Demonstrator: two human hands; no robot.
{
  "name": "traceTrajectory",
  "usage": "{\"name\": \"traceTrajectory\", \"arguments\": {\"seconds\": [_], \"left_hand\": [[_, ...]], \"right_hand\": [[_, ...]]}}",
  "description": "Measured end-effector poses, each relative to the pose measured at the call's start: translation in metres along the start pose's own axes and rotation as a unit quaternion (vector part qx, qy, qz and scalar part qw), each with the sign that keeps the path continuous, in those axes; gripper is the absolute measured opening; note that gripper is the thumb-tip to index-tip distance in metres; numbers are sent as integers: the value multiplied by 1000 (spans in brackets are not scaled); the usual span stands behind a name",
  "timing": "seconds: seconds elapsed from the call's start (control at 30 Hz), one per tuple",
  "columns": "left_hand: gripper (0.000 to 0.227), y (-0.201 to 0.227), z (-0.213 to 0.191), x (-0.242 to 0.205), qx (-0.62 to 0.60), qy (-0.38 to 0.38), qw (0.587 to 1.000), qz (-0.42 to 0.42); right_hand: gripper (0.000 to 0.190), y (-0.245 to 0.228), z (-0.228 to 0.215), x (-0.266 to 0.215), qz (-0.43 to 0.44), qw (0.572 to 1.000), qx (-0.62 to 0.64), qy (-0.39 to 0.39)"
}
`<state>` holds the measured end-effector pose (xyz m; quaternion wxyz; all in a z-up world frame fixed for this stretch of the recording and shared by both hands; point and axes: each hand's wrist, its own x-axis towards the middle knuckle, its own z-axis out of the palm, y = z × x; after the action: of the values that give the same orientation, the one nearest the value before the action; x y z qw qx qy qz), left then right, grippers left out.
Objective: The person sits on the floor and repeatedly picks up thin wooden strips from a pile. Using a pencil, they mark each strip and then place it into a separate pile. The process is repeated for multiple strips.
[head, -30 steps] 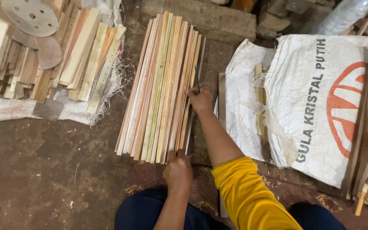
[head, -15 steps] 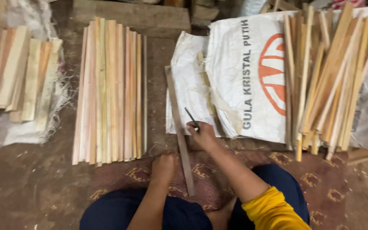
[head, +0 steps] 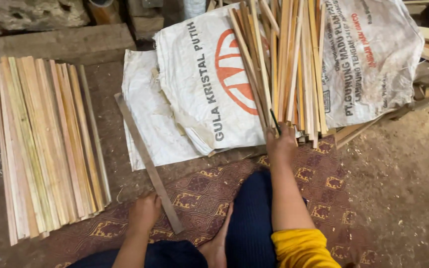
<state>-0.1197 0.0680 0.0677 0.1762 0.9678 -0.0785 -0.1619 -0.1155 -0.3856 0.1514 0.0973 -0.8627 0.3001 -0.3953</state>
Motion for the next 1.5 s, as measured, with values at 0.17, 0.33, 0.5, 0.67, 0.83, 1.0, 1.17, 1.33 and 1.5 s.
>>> {"name": "traceTrajectory", "arguments": {"seconds": [0.17, 0.33, 0.5, 0.67, 0.83, 1.0, 1.17, 1.33, 1.5], "left_hand": [[39, 37, -3, -3, 46, 155, 987, -4], [42, 145, -13, 15, -41, 228, 967, 107], [37, 254, 32, 76, -257, 137, 929, 229], [44, 346, -9, 104, -503, -2, 847, 171], [48, 355, -36, 128, -757, -128, 639, 45], [35, 290, -43, 113, -575, -15, 818, 25], [39, 191, -84, 13, -614, 83, 784, -31], [47, 66, -16, -16, -666, 171, 714, -136], [54, 55, -33, -36, -724, 212, 619, -219]], "right_hand": [[39, -6, 11, 14, 30, 999, -4, -20], [43, 7, 13, 16, 102, 990, 28, -96], [16, 1, -1, 5, 190, 938, 278, -85], [14, -5, -24, 10, 337, 788, 497, -140], [8, -21, -33, -27, 377, 616, 635, -274], [11, -66, -43, -72, 250, 635, 581, -443], [28, -106, -52, -99, 208, 664, 515, -501], [39, -137, -32, -163, -27, 760, 239, -604], [71, -181, -24, -242, -134, 753, 150, -627]]}}
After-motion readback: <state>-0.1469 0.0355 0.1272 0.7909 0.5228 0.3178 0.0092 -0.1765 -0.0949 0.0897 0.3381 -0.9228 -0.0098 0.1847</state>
